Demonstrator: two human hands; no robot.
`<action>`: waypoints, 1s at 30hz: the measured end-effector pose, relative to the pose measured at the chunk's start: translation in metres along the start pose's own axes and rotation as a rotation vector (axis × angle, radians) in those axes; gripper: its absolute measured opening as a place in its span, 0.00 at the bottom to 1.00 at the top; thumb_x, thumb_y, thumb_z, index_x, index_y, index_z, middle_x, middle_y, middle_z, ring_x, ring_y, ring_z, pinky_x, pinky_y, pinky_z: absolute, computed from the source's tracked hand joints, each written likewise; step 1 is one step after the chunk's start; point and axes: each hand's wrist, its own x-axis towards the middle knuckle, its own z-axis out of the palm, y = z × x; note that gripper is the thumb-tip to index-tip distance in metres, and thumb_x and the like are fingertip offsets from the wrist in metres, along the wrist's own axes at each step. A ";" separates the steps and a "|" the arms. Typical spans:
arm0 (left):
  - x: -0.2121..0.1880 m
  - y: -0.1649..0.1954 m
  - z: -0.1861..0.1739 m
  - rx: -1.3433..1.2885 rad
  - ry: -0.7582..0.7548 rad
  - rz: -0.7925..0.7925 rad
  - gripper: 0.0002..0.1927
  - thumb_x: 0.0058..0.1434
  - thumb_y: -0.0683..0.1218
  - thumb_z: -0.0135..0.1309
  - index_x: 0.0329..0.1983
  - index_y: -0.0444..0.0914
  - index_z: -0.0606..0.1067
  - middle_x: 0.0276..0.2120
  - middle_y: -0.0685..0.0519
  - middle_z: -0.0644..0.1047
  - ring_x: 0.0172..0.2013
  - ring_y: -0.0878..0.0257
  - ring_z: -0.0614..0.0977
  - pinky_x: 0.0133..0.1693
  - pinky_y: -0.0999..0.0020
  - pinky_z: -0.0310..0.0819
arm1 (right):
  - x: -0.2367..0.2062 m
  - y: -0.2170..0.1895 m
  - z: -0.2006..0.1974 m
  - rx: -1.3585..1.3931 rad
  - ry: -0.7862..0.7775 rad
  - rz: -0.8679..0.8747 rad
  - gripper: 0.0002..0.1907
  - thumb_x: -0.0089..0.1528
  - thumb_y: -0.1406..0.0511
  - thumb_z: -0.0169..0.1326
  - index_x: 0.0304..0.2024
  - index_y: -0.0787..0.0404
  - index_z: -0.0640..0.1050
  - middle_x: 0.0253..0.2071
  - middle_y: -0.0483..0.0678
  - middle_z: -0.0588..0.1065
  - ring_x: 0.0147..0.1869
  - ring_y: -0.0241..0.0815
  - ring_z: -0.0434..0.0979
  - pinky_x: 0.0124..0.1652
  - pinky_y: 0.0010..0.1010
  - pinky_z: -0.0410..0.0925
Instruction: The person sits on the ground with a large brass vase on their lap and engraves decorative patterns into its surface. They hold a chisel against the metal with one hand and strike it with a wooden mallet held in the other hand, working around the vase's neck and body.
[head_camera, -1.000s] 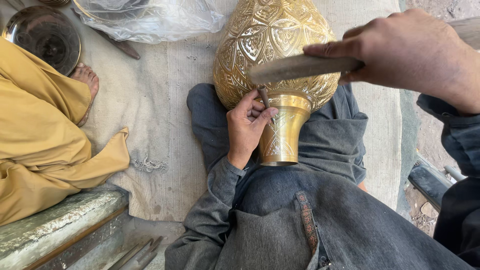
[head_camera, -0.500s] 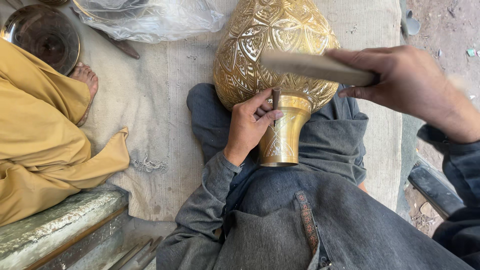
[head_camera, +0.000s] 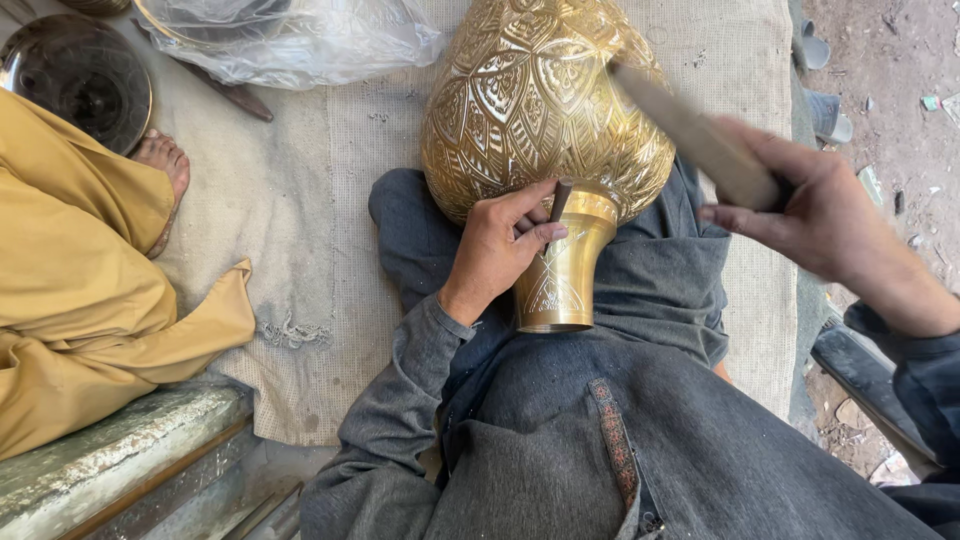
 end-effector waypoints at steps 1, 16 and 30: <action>-0.001 0.001 0.000 -0.003 -0.007 0.007 0.28 0.59 0.41 0.66 0.62 0.34 0.74 0.32 0.49 0.83 0.29 0.66 0.84 0.34 0.70 0.82 | -0.002 0.001 0.001 -0.225 -0.136 0.097 0.39 0.58 0.59 0.62 0.71 0.49 0.66 0.46 0.49 0.80 0.41 0.41 0.83 0.46 0.35 0.77; -0.002 0.001 -0.005 -0.041 -0.027 0.095 0.27 0.60 0.40 0.65 0.63 0.36 0.74 0.39 0.50 0.82 0.34 0.66 0.85 0.38 0.72 0.84 | -0.023 0.019 0.008 -0.266 -0.066 0.117 0.43 0.56 0.59 0.66 0.73 0.50 0.67 0.44 0.52 0.82 0.39 0.46 0.85 0.44 0.37 0.78; -0.012 -0.002 0.013 -0.105 0.225 0.000 0.26 0.63 0.39 0.63 0.64 0.34 0.71 0.32 0.51 0.81 0.31 0.67 0.86 0.32 0.74 0.85 | 0.024 0.007 0.004 -0.084 0.105 -0.163 0.39 0.61 0.59 0.63 0.73 0.53 0.64 0.44 0.52 0.79 0.42 0.45 0.82 0.43 0.36 0.76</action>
